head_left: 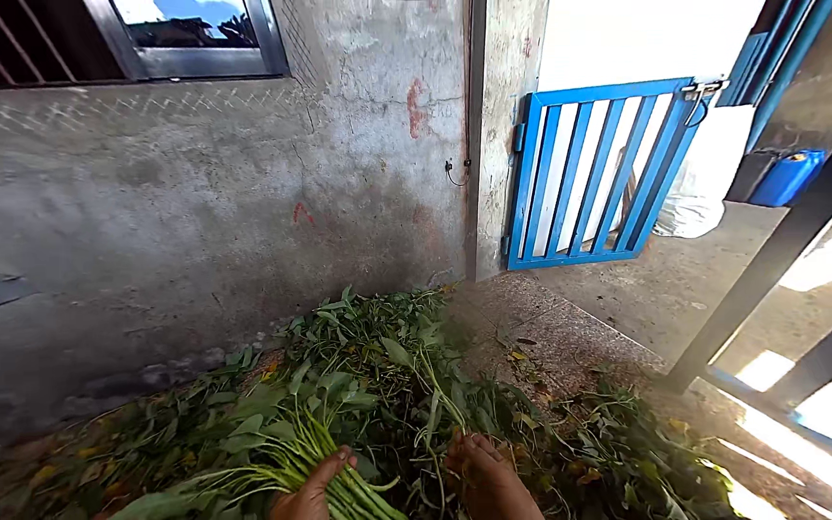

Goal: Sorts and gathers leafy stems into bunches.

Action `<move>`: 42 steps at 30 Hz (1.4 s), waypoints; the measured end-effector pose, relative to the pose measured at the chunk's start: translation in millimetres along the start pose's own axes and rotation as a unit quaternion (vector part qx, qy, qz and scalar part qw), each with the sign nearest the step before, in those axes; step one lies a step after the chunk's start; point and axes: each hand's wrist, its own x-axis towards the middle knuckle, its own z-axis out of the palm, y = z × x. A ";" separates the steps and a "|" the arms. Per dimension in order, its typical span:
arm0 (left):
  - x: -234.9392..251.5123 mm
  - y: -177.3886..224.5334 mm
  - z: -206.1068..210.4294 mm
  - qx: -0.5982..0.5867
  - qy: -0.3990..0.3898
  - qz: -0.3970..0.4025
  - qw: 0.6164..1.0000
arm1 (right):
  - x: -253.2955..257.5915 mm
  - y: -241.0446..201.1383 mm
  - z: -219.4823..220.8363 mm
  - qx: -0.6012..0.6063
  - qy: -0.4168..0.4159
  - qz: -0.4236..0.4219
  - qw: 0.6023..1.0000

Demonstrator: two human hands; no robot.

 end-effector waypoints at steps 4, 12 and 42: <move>-9.0 -0.4 3.8 0.005 -0.014 -0.004 1.000 | -13.0 21.9 15.3 -0.021 -0.069 -0.006 0.997; -18.3 7.4 7.9 0.004 0.011 0.060 0.998 | -25.5 49.3 24.6 -0.245 -0.151 -0.158 0.944; -22.6 -5.8 14.1 0.046 -0.029 0.051 0.997 | -40.7 50.5 43.1 -0.489 -0.070 -0.171 0.852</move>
